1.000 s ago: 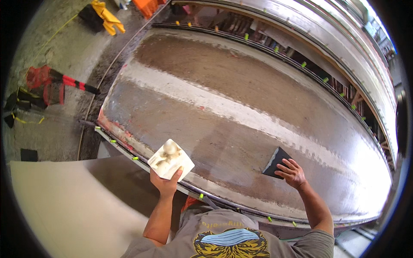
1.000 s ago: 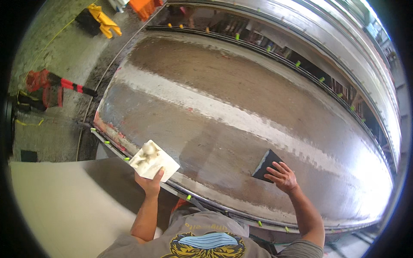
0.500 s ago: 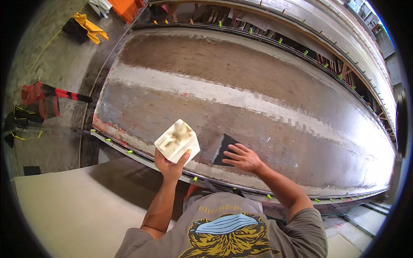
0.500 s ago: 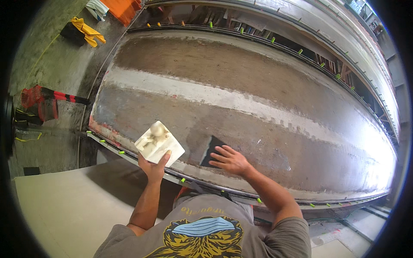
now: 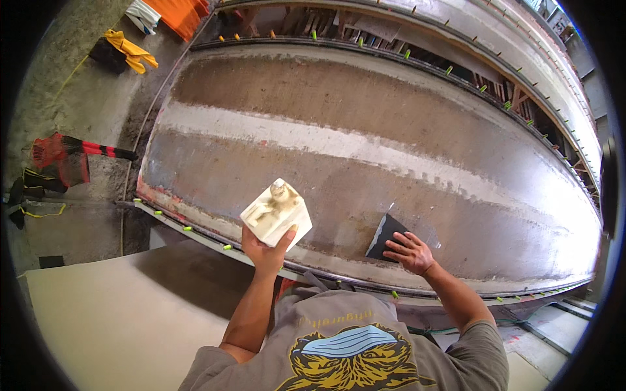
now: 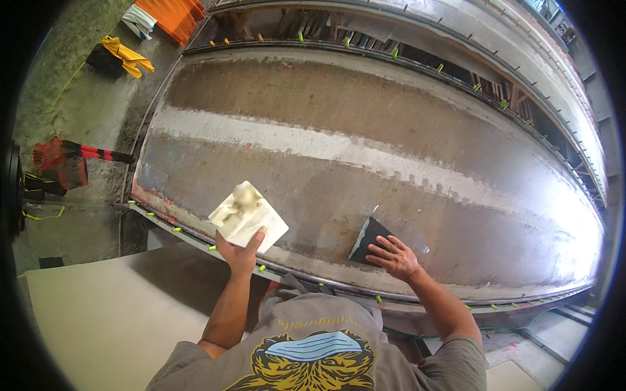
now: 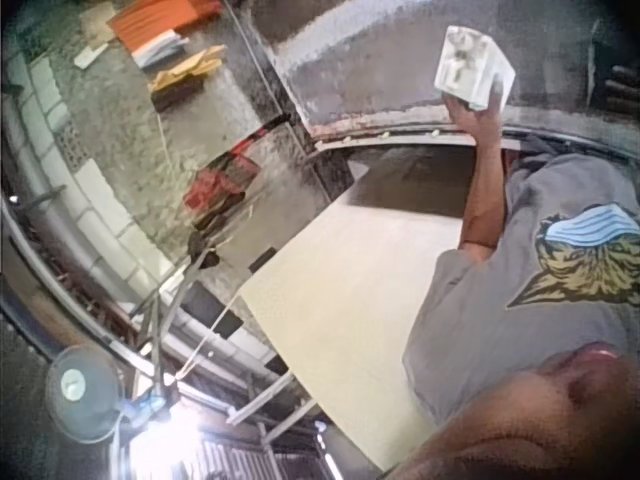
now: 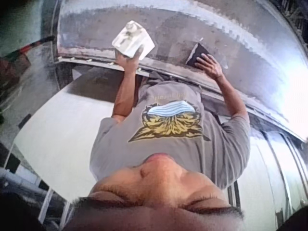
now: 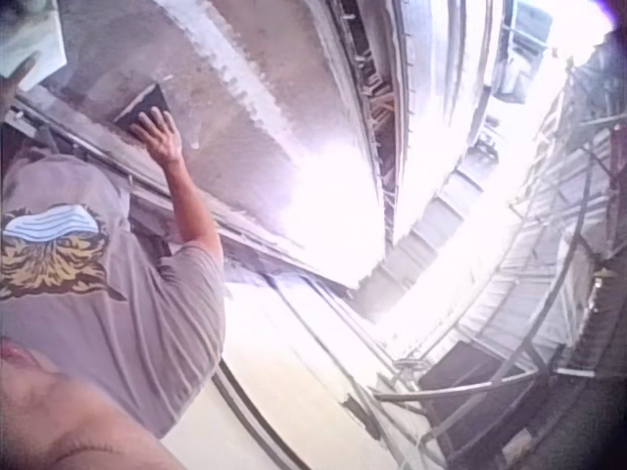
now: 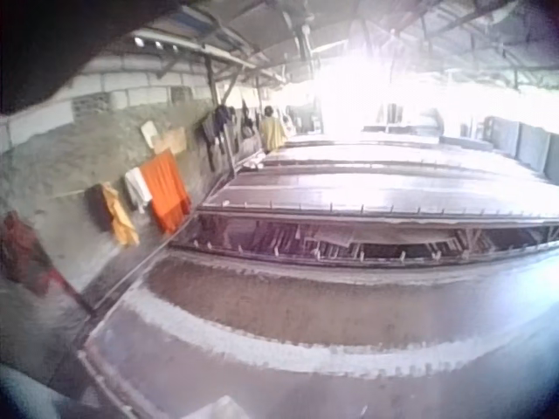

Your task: The person pours a white liquid from a plastic container onto a large, curved, metallic surface and spreads it evenly using a black rectangular tool. The person repeatedly applies the liquid and smooths it across the surface in a workshop environment.

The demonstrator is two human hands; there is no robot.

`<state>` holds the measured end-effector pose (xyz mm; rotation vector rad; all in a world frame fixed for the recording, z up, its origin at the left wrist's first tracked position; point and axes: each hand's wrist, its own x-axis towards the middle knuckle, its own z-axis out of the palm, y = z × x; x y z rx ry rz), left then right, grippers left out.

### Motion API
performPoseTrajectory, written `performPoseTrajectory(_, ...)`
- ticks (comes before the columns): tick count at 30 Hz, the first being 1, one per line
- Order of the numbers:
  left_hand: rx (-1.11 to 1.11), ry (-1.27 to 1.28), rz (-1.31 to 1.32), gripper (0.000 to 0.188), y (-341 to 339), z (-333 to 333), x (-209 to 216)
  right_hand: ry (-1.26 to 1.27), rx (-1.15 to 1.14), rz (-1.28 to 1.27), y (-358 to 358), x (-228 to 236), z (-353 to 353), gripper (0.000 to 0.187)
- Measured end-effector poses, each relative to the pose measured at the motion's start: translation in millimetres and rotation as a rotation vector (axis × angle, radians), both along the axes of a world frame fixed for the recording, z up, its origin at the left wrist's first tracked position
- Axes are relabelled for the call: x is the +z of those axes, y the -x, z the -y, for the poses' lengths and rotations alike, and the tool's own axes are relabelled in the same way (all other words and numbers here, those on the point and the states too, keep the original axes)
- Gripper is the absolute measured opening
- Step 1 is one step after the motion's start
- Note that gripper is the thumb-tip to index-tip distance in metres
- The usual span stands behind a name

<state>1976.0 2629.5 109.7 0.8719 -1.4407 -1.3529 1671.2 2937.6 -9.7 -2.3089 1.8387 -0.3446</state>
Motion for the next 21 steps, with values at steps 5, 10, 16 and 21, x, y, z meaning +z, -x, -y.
performPoseTrajectory(5, -0.053, 0.068, 0.074, 0.065, 4.1, -9.7, 16.2, 0.096, -0.009, 0.081, -14.7, 12.5, 24.6, 0.05)
performPoseTrajectory(10, -0.064, 0.076, 0.1, 0.067, 6.8, -24.5, 15.9, 0.196, 0.078, 0.125, -46.9, 14.8, 76.8, 0.053)
performPoseTrajectory(16, -0.028, 0.086, 0.076, 0.068, 25.1, -49.4, 26.3, 0.01, 0.138, 0.052, -50.8, -2.7, 84.6, 0.045)
performPoseTrajectory(21, 0.043, 0.114, 0.049, 0.067, 29.9, -70.7, 35.9, -0.06, 0.074, 0.008, 3.3, 6.1, -6.7, 0.048)
